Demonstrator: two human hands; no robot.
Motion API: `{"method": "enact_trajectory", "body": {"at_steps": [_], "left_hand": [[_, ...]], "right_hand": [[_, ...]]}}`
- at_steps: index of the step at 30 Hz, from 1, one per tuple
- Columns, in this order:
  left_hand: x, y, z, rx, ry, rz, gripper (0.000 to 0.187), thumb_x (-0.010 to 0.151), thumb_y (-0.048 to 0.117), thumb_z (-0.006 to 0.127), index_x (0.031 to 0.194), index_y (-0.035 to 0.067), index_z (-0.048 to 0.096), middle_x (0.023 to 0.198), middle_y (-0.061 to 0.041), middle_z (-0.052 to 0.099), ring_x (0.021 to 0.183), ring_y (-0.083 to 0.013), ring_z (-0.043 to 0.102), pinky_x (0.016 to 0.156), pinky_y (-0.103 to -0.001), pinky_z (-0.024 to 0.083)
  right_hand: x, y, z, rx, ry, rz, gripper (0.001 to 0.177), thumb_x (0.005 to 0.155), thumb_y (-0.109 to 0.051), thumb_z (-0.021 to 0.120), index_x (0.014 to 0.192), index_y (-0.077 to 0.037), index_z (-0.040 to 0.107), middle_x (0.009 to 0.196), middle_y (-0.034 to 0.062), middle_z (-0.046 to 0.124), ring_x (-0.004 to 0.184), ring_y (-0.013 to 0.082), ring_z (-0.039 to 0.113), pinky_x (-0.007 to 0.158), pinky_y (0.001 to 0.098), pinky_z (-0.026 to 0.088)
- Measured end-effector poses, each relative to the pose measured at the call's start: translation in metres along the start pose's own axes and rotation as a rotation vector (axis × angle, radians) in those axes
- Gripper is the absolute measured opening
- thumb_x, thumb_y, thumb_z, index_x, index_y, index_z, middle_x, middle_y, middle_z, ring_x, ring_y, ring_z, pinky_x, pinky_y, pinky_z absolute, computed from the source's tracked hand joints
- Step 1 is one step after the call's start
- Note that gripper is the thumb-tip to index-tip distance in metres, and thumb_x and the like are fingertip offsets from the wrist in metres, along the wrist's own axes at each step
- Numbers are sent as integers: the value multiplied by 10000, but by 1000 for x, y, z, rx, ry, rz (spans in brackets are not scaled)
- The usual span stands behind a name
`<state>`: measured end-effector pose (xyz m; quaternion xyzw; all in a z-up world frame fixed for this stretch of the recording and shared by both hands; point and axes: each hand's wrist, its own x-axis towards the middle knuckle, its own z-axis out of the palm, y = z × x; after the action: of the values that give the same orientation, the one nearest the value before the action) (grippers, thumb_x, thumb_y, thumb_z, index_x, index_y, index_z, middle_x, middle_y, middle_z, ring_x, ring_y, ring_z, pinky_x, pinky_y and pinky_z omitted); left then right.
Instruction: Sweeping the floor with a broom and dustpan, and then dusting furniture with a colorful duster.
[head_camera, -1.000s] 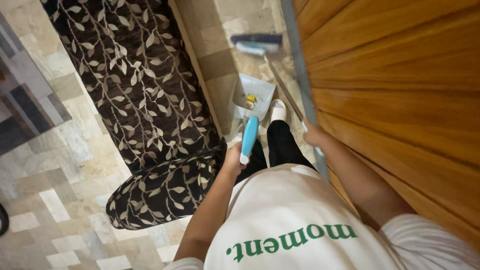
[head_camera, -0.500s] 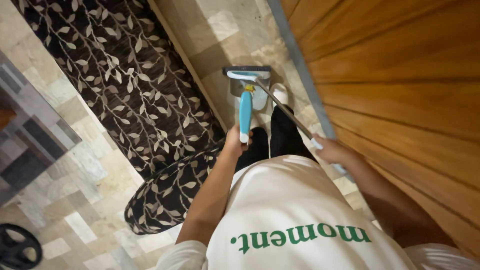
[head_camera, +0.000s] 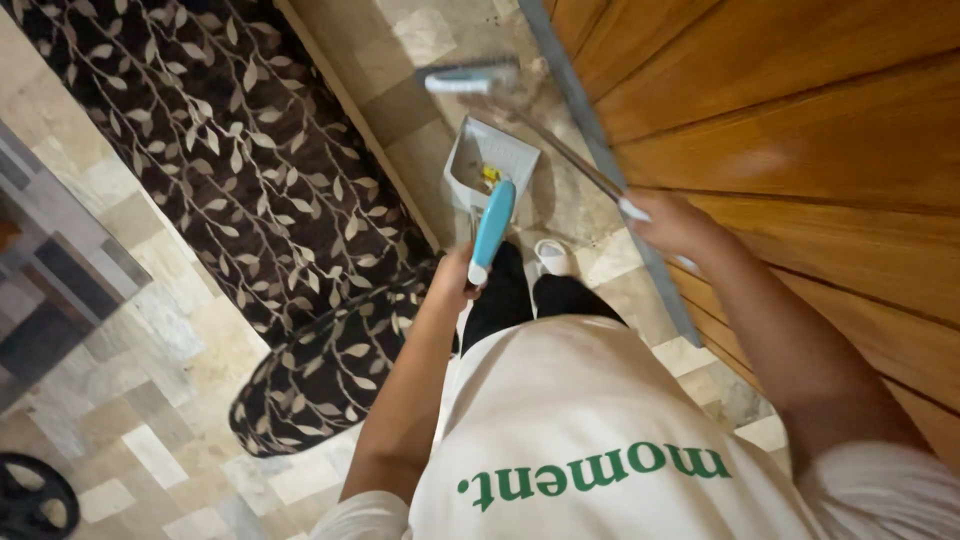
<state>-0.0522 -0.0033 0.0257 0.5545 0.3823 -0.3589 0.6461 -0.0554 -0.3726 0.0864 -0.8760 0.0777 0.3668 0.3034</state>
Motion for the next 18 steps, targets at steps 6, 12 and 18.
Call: {"method": "enact_trajectory", "body": {"at_steps": [6,12,18], "left_hand": [[-31,-6,45,-9,58,-26,292,956,257,627,896,-29,630,589,-159,522,358,-212,475,299,-291,261],[-28,-27,62,-69,175,-45,343,952,317,568,933,-24,606,654,-158,560,435,-225,576,317,-271,299],[-49,-31,59,-32,44,-42,332,962,345,505,972,24,590,694,-117,559,424,-163,506,308,-222,260]], "right_hand": [[197,115,84,-283,40,1,651,948,-360,514,1577,-241,399,1405,252,606,1300,367,585,1121,465,461],[190,137,138,-188,57,221,744,901,-383,632,1577,-378,323,1521,204,504,1383,330,511,1145,488,417],[115,201,179,-362,-104,361,688,950,-437,446,1574,-510,166,1586,283,358,1378,344,529,1158,411,444]]}}
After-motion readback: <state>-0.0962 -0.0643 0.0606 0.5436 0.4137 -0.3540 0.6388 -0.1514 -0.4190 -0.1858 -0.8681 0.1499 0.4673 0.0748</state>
